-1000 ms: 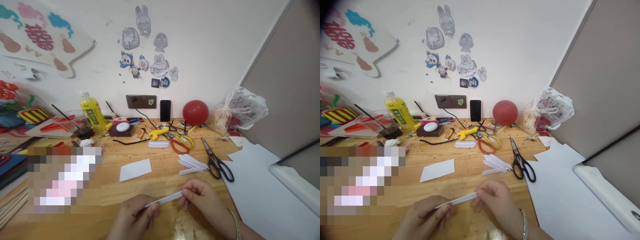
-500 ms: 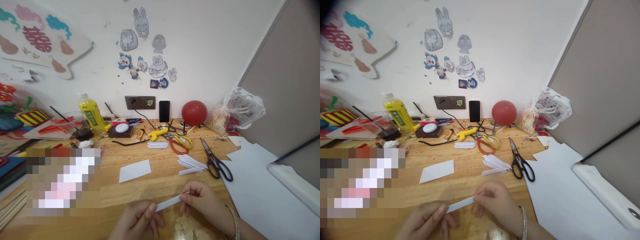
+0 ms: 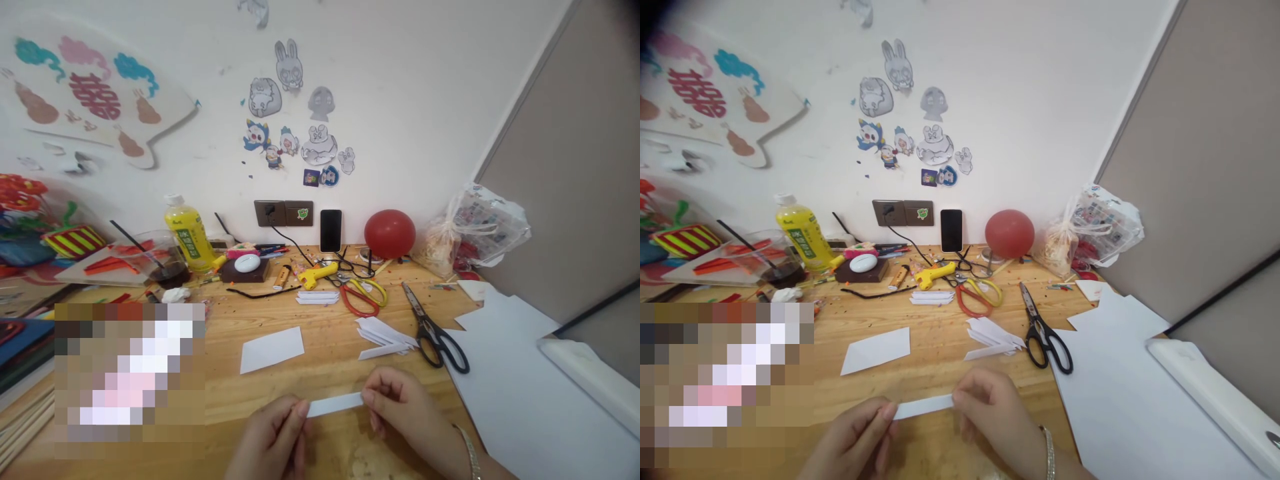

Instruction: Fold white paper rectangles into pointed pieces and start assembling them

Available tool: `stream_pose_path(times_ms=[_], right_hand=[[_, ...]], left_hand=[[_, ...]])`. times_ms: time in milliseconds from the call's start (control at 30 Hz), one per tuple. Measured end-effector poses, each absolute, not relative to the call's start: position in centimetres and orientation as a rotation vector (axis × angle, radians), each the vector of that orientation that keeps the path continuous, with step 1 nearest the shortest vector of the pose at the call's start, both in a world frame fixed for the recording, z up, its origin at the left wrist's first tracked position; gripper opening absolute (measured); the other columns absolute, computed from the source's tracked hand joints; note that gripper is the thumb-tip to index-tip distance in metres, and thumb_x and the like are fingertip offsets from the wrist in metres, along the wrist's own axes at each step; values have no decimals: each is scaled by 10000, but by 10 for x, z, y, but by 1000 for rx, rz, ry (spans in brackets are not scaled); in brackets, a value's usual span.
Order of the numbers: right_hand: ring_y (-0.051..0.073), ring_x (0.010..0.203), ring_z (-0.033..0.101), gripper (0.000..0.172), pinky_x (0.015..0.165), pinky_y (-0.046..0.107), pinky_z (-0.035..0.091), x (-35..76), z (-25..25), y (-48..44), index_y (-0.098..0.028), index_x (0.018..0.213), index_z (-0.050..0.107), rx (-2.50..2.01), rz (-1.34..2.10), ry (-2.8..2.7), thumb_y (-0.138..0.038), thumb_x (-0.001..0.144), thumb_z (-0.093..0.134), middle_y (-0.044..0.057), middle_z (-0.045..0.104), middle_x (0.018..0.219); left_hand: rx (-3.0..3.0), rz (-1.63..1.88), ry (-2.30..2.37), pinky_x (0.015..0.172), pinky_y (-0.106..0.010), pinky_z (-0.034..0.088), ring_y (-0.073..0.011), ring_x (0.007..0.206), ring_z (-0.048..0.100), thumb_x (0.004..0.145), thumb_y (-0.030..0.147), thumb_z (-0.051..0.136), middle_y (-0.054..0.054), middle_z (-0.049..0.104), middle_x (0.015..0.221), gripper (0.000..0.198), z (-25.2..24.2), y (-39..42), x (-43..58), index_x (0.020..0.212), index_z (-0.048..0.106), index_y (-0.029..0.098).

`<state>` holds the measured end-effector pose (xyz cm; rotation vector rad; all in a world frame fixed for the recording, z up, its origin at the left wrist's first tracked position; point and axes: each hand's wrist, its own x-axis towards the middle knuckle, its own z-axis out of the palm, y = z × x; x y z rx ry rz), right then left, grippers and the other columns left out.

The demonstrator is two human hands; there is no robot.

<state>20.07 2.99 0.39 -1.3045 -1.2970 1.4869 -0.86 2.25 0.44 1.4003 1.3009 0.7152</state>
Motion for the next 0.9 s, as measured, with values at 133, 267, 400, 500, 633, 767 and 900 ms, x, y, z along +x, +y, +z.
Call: stream_pose_path(times_ms=[133,267,400,500,633,767,900], right_hand=[[85,406,458,325,431,192,362,199,5,28,-181,636,485,-1299,1468,-1313,-465,722,618,-58,493,463],[99,427,454,302,445,205,359,197,8,27,-188,642,480,-1331,1431,-1377,-454,741,584,-50,491,479],[137,523,484,248,506,236,380,210,14,33,-191,625,515,-1441,1046,-1523,-395,762,553,-25,513,542],[177,614,521,255,560,266,395,232,20,42,-194,672,566,-1597,688,-1527,-403,801,501,8,573,627],[212,638,555,296,613,315,413,260,23,55,-169,971,630,-1849,477,-1537,-355,778,504,20,612,672],[215,653,569,394,636,331,431,264,20,58,-146,1133,574,-1901,366,-1564,-301,791,455,22,610,695],[202,633,567,311,616,312,445,251,20,51,-166,1047,612,-1732,373,-1644,-311,825,449,28,603,688]], left_hand=[[1525,761,1292,552,-229,435,-141,443,517,808,650,390,29,537,403,518,8,24,-10,519,432,223],[1643,790,1326,525,-224,451,-145,459,537,863,578,355,23,547,449,506,10,25,-10,521,453,218],[2033,926,1418,691,-265,526,-197,748,659,886,399,413,-40,706,794,294,5,38,-26,833,637,216],[2413,999,1580,864,-414,501,-279,981,639,851,354,448,-112,692,1053,282,-6,57,-49,984,645,201],[2642,703,1809,909,-535,451,-349,1129,553,831,332,447,-173,610,1212,363,-16,77,-68,1076,633,140],[2633,495,1836,872,-458,494,-316,1012,630,820,349,478,-161,681,1091,329,-5,77,-64,993,667,143],[2570,546,1721,743,-381,518,-258,773,668,836,269,433,-87,720,830,249,12,68,-58,785,666,201]])
